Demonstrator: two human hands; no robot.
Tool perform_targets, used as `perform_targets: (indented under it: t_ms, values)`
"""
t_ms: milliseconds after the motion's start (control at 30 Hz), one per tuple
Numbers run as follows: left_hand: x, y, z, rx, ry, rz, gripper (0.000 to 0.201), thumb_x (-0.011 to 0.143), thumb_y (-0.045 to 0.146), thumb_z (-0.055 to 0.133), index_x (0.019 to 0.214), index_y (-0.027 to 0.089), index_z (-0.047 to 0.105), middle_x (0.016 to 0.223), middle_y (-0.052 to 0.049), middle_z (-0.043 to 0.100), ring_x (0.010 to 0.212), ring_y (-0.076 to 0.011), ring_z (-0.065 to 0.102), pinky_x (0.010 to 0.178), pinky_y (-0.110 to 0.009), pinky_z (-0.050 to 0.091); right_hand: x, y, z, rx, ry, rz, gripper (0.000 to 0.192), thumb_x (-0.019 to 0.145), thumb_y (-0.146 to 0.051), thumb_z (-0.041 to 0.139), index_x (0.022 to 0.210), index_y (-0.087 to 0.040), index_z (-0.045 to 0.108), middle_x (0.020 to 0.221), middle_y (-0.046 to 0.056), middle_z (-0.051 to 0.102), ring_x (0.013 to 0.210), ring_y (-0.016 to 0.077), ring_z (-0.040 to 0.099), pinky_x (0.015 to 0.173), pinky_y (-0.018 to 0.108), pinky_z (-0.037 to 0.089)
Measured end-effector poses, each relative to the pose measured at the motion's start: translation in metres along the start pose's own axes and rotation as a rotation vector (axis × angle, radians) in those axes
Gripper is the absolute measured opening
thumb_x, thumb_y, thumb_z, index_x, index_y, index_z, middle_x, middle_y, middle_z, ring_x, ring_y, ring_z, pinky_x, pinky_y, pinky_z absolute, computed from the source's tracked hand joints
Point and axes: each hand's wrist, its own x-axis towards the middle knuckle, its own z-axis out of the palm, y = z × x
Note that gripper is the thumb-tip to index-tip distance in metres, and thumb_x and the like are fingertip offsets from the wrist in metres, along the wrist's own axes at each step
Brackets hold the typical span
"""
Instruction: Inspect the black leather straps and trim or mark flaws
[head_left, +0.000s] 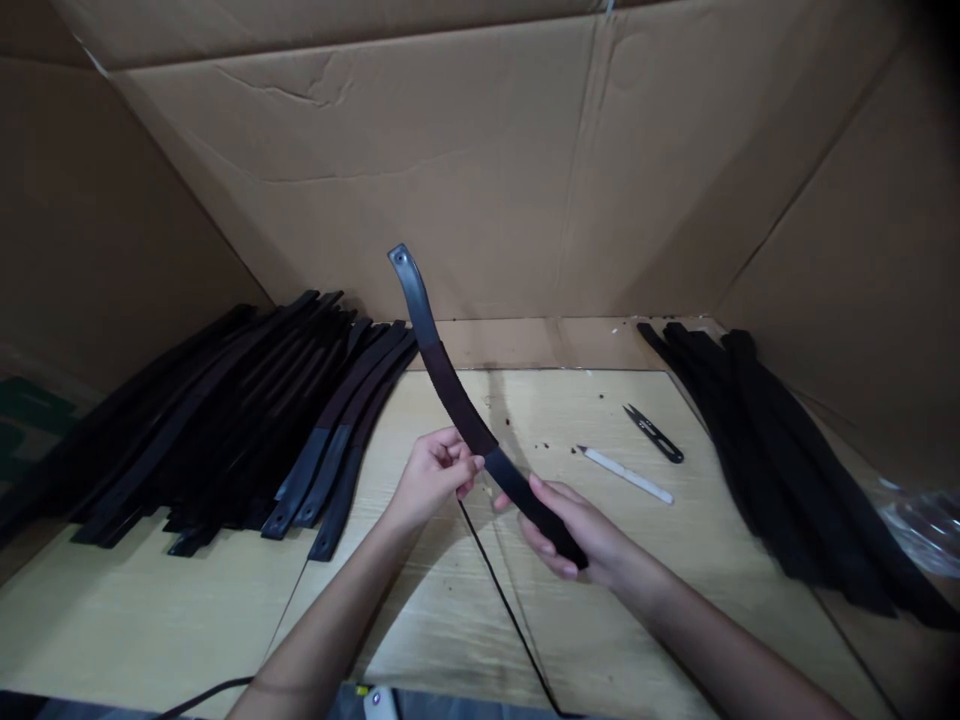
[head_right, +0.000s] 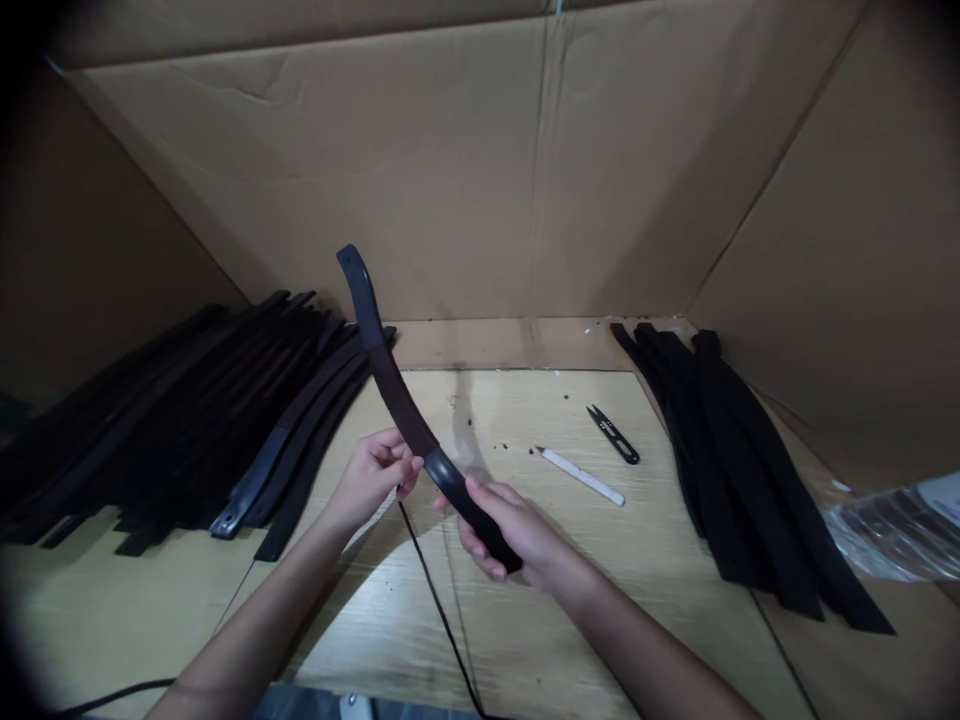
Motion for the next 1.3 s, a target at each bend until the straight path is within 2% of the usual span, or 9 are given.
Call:
perform_targets:
  t_ms: [167, 333, 500, 600, 700, 867, 933, 1100, 1300]
  values:
    - [-0.001, -0.001, -0.002, 0.02, -0.018, 0.007, 0.026, 0.076, 0.03, 0.07, 0.066, 0.014, 0.052, 0.047, 0.008, 0.043, 0.039, -0.0047, 0.042, 0.04, -0.017, 0.032, 0.001, 0.0, -0.001, -0.015, 0.004, -0.005, 0.049, 0.095, -0.058, 0.045, 0.102, -0.013, 0.064, 0.05, -0.004, 0.052, 0.029, 0.0063, 0.041, 0.029, 0.015, 0.029]
    - [-0.002, 0.001, -0.001, 0.029, -0.063, 0.017, 0.03, 0.079, 0.031, 0.07, 0.064, 0.014, 0.05, 0.05, 0.008, 0.041, 0.04, -0.0049, 0.043, 0.041, -0.017, 0.034, 0.003, 0.001, -0.003, -0.02, 0.049, -0.029, 0.049, 0.089, -0.057, 0.057, 0.091, -0.009, 0.067, 0.06, 0.001, 0.059, 0.041, 0.0094, 0.055, 0.038, 0.018, 0.041]
    - [-0.003, 0.0, 0.001, 0.01, -0.06, -0.008, 0.028, 0.077, 0.032, 0.073, 0.067, 0.014, 0.053, 0.05, 0.008, 0.042, 0.04, -0.0051, 0.043, 0.041, -0.017, 0.035, 0.002, -0.001, -0.005, -0.094, 0.115, -0.105, 0.041, 0.093, -0.052, 0.054, 0.099, -0.013, 0.061, 0.054, -0.001, 0.058, 0.039, 0.0086, 0.05, 0.037, 0.017, 0.038]
    - [-0.002, -0.004, 0.001, -0.003, -0.06, -0.027, 0.029, 0.076, 0.033, 0.074, 0.068, 0.013, 0.055, 0.05, 0.007, 0.044, 0.041, -0.0047, 0.042, 0.041, -0.017, 0.034, 0.003, -0.002, -0.006, -0.114, 0.084, -0.147, 0.034, 0.093, -0.048, 0.055, 0.107, -0.018, 0.054, 0.063, 0.0, 0.064, 0.038, 0.0086, 0.051, 0.036, 0.017, 0.037]
    - [-0.001, -0.007, 0.002, -0.013, -0.056, -0.043, 0.028, 0.076, 0.033, 0.074, 0.069, 0.013, 0.056, 0.05, 0.008, 0.043, 0.042, -0.0046, 0.041, 0.042, -0.017, 0.033, 0.004, -0.002, -0.006, -0.102, 0.071, -0.158, 0.035, 0.091, -0.05, 0.058, 0.105, -0.019, 0.051, 0.069, -0.001, 0.064, 0.038, 0.0084, 0.052, 0.036, 0.017, 0.038]
    - [0.0, -0.011, 0.003, -0.044, -0.06, -0.06, 0.029, 0.075, 0.032, 0.075, 0.069, 0.014, 0.054, 0.053, 0.007, 0.043, 0.043, -0.0049, 0.041, 0.041, -0.017, 0.034, 0.005, -0.001, -0.006, -0.067, 0.129, -0.11, 0.036, 0.088, -0.052, 0.058, 0.103, -0.02, 0.05, 0.057, -0.007, 0.055, 0.032, 0.0049, 0.038, 0.032, 0.014, 0.027]
    - [-0.001, -0.012, 0.006, -0.029, -0.079, -0.065, 0.028, 0.076, 0.033, 0.075, 0.07, 0.014, 0.055, 0.053, 0.007, 0.042, 0.043, -0.005, 0.041, 0.041, -0.017, 0.034, 0.006, -0.001, -0.005, -0.113, 0.182, -0.081, 0.037, 0.087, -0.055, 0.056, 0.095, -0.019, 0.051, 0.051, -0.008, 0.052, 0.03, 0.0056, 0.036, 0.029, 0.015, 0.025]
    - [-0.005, -0.009, 0.013, 0.004, -0.151, -0.057, 0.029, 0.076, 0.035, 0.074, 0.07, 0.014, 0.055, 0.053, 0.007, 0.041, 0.043, -0.0048, 0.04, 0.042, -0.017, 0.034, 0.006, 0.0, -0.001, -0.328, 0.311, 0.015, 0.053, 0.09, -0.064, 0.037, 0.068, -0.018, 0.052, 0.037, -0.006, 0.043, 0.027, 0.0079, 0.036, 0.027, 0.018, 0.027]
    - [-0.007, -0.003, 0.018, 0.04, -0.199, -0.085, 0.032, 0.074, 0.037, 0.075, 0.068, 0.014, 0.053, 0.054, 0.007, 0.04, 0.043, -0.0048, 0.04, 0.042, -0.017, 0.035, 0.005, -0.003, 0.002, -0.501, 0.364, 0.033, 0.058, 0.093, -0.063, 0.032, 0.06, -0.019, 0.049, 0.033, -0.005, 0.042, 0.027, 0.0098, 0.039, 0.028, 0.019, 0.031]
